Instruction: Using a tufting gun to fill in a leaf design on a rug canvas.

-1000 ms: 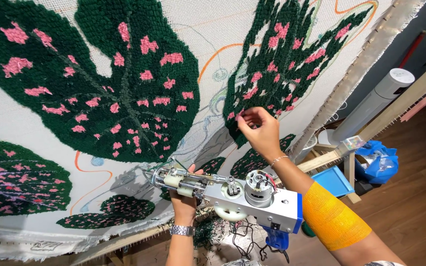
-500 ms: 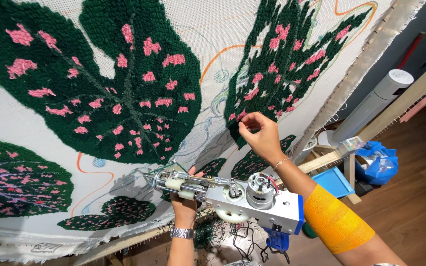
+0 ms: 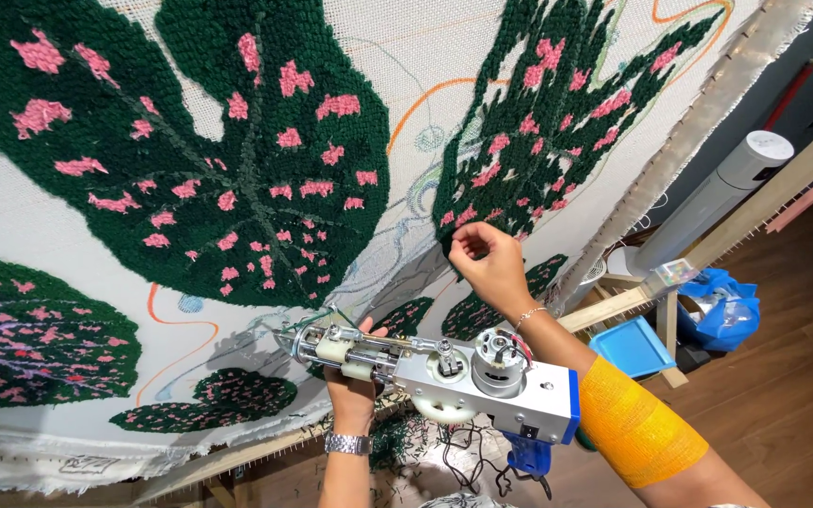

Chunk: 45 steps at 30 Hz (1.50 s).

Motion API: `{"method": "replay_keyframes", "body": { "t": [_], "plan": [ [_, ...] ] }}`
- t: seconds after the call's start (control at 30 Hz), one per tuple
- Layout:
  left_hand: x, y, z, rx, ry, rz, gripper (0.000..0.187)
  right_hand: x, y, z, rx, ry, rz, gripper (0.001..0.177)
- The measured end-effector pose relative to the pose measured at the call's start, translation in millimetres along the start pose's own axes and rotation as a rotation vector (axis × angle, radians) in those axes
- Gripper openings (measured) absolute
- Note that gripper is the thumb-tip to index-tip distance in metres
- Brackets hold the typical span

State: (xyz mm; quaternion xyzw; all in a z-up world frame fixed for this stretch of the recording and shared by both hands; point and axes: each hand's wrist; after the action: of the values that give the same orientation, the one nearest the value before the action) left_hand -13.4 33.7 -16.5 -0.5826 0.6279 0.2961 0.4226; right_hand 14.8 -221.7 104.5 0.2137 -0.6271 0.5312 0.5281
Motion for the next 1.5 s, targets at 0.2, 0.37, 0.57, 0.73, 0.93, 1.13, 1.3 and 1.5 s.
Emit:
{"method": "replay_keyframes", "body": {
  "t": [0.2,0.37,0.57,0.73,0.93,1.13,1.3,1.5],
  "plan": [
    [0,0,0,0.009,-0.021,-0.018,0.050,8,5,-7,-0.016,-0.002,-0.046,0.013],
    [0,1,-2,-0.006,-0.031,-0.002,0.051,17,1,-15,-0.086,0.033,0.072,0.015],
    [-2,5,1,0.023,-0.060,-0.021,0.055,19,-1,-19,-0.102,0.114,0.127,0.014],
    [-5,6,3,0.009,-0.065,-0.045,0.055,1,10,-9,-0.093,0.058,0.147,0.013],
    [-6,4,4,-0.010,-0.098,0.001,0.054,-15,24,9,0.079,-0.130,0.020,0.016],
    [-9,4,-6,-0.002,-0.078,-0.002,0.052,-1,44,41,0.249,0.159,0.231,0.017],
    [17,-1,-4,-0.055,-0.086,-0.003,0.044,7,85,101,0.415,-0.070,-0.436,0.031],
    [19,-10,-46,-0.051,-0.071,-0.069,0.027,-82,181,210,0.032,-0.903,-1.065,0.094]
  ]
}}
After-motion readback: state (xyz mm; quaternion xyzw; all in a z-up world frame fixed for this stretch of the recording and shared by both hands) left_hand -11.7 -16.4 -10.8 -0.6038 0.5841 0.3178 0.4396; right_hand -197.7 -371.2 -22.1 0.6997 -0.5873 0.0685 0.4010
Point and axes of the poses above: each hand's wrist, its own y-axis away from the middle knuckle, its own z-axis out of the back of the hand, x = y × z, and after that the axes turned 7 degrees about -y, right-handed
